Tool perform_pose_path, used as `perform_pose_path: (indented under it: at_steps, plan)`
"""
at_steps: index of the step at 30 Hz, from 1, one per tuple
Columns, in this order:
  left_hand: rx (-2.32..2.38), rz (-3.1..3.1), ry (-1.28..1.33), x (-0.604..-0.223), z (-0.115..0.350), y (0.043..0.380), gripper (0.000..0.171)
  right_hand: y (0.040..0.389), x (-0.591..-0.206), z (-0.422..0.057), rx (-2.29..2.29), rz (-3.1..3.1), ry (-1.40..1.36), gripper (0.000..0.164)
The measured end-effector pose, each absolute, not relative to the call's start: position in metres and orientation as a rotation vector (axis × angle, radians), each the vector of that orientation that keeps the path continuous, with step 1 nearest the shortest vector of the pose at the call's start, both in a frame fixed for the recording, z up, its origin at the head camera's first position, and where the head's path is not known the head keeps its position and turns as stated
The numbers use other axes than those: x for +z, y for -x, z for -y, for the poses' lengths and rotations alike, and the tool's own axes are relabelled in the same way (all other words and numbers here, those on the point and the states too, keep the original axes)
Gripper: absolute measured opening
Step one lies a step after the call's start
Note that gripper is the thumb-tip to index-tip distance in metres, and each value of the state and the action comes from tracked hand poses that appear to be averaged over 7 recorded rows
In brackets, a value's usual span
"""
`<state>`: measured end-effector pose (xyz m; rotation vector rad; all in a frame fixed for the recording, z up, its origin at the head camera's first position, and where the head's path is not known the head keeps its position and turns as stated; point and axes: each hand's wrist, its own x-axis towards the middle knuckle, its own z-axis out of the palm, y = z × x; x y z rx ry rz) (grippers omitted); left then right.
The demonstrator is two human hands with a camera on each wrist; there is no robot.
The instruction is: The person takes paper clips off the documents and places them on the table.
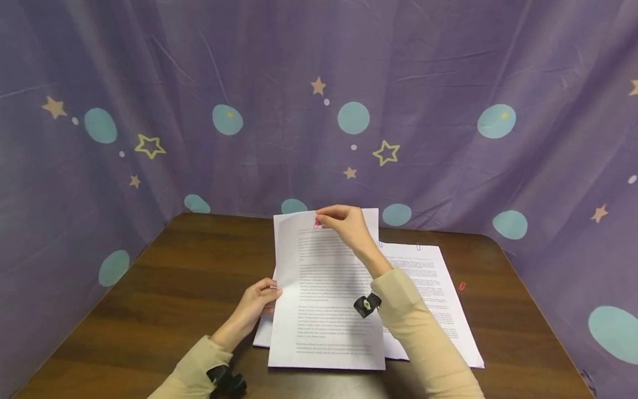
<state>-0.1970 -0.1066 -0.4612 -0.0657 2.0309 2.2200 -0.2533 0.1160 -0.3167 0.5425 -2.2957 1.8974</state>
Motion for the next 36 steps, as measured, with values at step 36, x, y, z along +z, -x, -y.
perform_pose_path:
  at_steps: [36]
  plan:
    - [2.191,-2.117,0.114,-0.457,0.112,0.198,0.013,0.293,-0.457,-0.341,1.79,2.327,-0.431,0.024]
